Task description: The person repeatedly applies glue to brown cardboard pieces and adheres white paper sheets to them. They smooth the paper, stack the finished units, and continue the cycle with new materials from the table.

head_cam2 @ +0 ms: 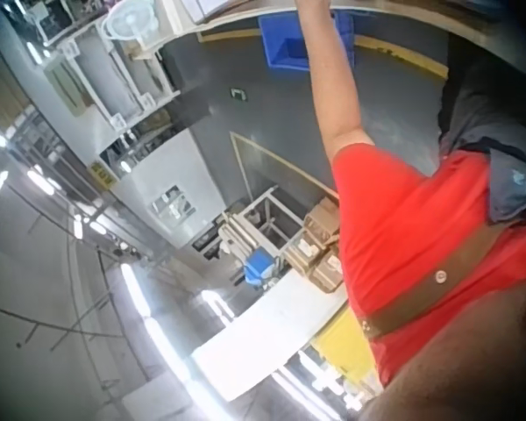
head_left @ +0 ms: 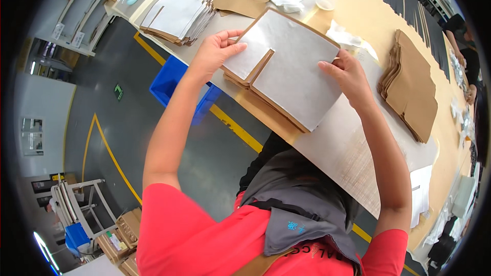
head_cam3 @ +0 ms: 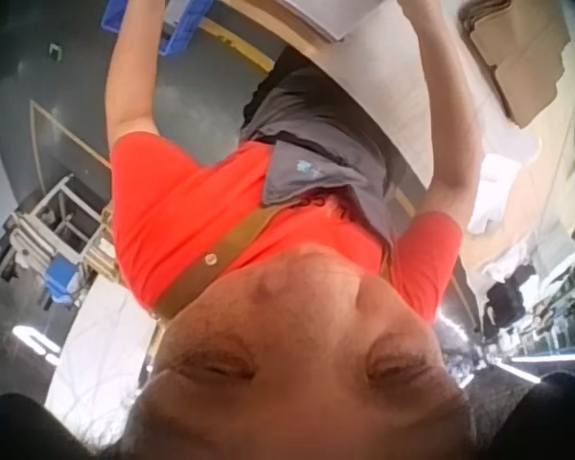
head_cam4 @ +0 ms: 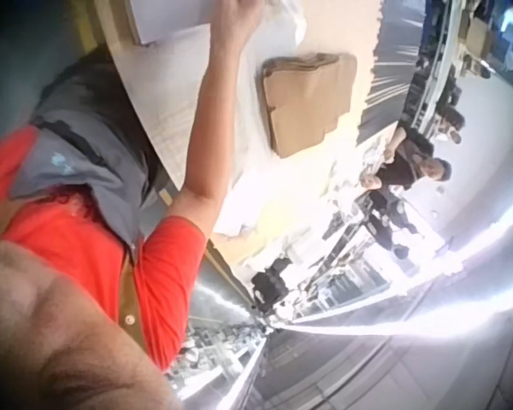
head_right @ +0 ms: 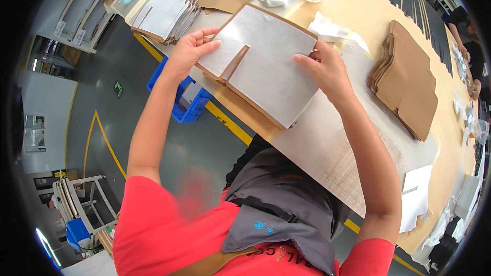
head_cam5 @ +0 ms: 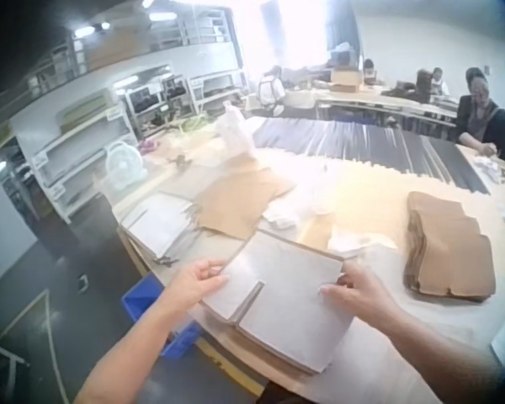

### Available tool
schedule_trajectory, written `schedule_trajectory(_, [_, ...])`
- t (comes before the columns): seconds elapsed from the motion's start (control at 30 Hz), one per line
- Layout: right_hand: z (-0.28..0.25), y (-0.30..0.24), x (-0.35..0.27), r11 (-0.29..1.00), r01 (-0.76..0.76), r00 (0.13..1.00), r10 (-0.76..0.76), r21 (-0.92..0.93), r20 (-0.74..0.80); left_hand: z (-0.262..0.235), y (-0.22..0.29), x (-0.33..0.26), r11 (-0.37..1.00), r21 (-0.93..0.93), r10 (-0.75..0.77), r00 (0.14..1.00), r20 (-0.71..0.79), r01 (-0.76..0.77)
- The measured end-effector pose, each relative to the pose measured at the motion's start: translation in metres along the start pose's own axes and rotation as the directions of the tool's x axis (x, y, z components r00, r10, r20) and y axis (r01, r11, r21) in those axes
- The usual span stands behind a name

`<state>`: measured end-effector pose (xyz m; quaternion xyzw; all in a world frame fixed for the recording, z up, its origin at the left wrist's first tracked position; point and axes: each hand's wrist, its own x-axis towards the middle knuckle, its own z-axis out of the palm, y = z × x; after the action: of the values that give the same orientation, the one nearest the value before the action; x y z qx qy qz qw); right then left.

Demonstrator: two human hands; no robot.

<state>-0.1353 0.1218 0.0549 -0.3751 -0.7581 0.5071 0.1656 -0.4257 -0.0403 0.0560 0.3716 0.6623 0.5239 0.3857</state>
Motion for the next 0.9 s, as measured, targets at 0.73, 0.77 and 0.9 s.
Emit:
schedule_trajectory(0.73, [-0.036,-0.049,-0.273,0.213,0.461,0.662,-0.729,0.862,-0.174,0.063,-0.025,-0.039,0.712,0.628,0.482,0.869,-0.11,-0.315])
schedule_trajectory(0.77, [-0.048,-0.032,-0.273,0.311,0.498,0.587,-0.808,0.809,-0.05,0.066,-0.033,-0.035,0.671,0.674,0.467,0.882,-0.061,-0.309])
schedule_trajectory(0.9, [-0.092,-0.001,-0.236,0.838,0.467,0.873,-0.488,-0.283,-0.006,0.056,-0.063,-0.046,0.466,0.857,0.332,0.941,0.062,-0.221])
